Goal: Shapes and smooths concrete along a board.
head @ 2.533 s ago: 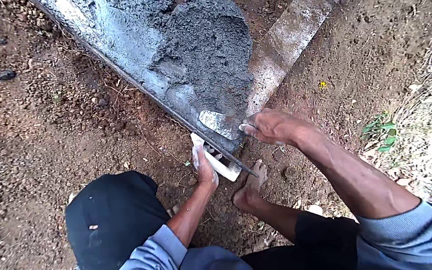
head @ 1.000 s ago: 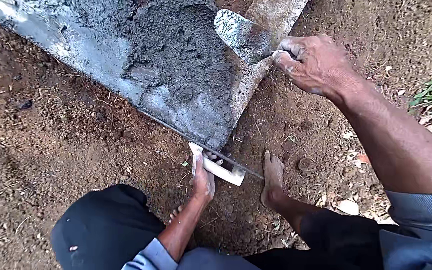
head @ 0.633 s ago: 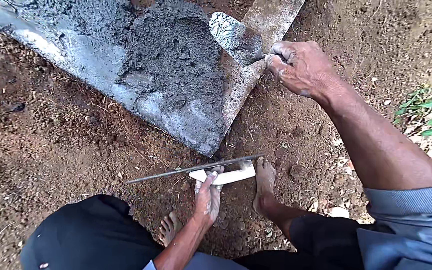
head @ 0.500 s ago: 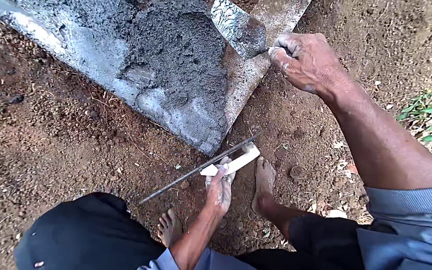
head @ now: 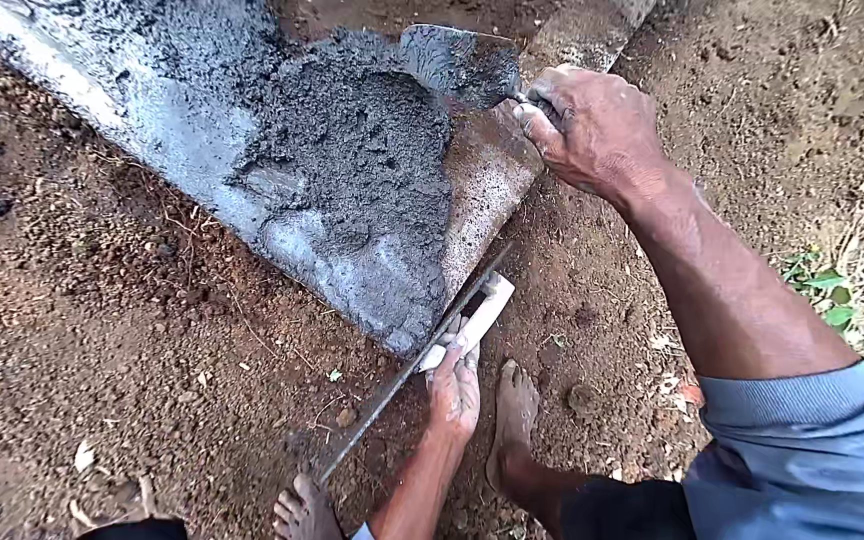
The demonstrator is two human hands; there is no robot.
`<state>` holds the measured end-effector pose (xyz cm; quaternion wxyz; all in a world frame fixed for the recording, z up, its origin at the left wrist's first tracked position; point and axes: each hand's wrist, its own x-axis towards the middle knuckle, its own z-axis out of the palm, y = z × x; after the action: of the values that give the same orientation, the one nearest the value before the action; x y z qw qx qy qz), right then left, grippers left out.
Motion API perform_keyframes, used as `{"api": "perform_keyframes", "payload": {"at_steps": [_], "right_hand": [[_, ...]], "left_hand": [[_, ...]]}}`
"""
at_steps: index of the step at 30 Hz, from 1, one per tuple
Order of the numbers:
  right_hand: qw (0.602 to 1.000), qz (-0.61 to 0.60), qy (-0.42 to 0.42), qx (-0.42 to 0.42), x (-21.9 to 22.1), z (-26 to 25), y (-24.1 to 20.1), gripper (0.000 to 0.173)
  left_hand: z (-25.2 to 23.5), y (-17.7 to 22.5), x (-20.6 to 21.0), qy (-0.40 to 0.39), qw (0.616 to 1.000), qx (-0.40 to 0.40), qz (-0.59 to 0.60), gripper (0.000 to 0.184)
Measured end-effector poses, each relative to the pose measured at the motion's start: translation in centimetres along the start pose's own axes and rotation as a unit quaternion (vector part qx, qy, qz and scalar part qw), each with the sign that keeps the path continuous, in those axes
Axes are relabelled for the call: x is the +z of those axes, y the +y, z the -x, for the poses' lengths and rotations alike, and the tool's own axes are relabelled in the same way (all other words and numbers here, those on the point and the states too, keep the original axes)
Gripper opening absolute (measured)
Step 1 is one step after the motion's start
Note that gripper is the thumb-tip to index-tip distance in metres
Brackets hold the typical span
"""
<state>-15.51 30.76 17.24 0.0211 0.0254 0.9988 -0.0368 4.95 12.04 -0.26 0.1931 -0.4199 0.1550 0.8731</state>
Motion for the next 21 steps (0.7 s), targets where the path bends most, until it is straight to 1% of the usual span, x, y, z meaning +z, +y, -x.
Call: {"api": "perform_keyframes", "payload": {"at_steps": [2,4,5,7,10,13,16,18,21], "right_hand": [[0.999,0.022,0.038,0.006,0.3,-2.2,-0.3,0.039],[0.996,0.04,0.081,0.016,1.2,-5.3,-0.5,0.04],[0.995,0.048,0.087,0.025,1.9,-6.8,-0.6,0.04],[0.996,0.055,0.068,0.022,3.3,-9.4,-1.1,0.039],[0.996,0.075,0.001,-0.052,6.4,-10.9,-1.4,0.038],[0.99,0.066,-0.045,-0.114,8.2,-10.0,-0.4,0.037],[0.983,0.054,-0.067,-0.162,8.4,-7.3,1.0,0.038],[0.98,0.054,-0.066,-0.181,7.9,-5.0,1.9,0.037],[0.971,0.071,-0.053,-0.223,8.3,-1.7,3.2,0.037]], "left_hand": [[-0.3,-0.3,0.2,-0.012,1.0,0.01,0.011,0.027],[-0.5,-0.6,0.4,-0.013,1.0,0.021,0.006,0.022],[-0.5,-0.8,0.4,-0.012,1.0,0.025,0.002,0.021],[-0.8,-0.8,0.3,-0.009,0.999,0.034,-0.001,0.022],[-1.2,-1.0,-0.2,-0.01,0.999,0.034,-0.008,0.029],[-1.2,-1.2,0.0,-0.007,0.999,0.035,0.004,0.031],[-0.9,-1.0,0.1,-0.015,1.0,0.027,0.001,0.029],[-1.0,-1.0,0.2,-0.027,0.999,0.021,0.0,0.032],[-1.0,-1.1,0.2,-0.022,1.0,0.018,-0.004,0.029]]}}
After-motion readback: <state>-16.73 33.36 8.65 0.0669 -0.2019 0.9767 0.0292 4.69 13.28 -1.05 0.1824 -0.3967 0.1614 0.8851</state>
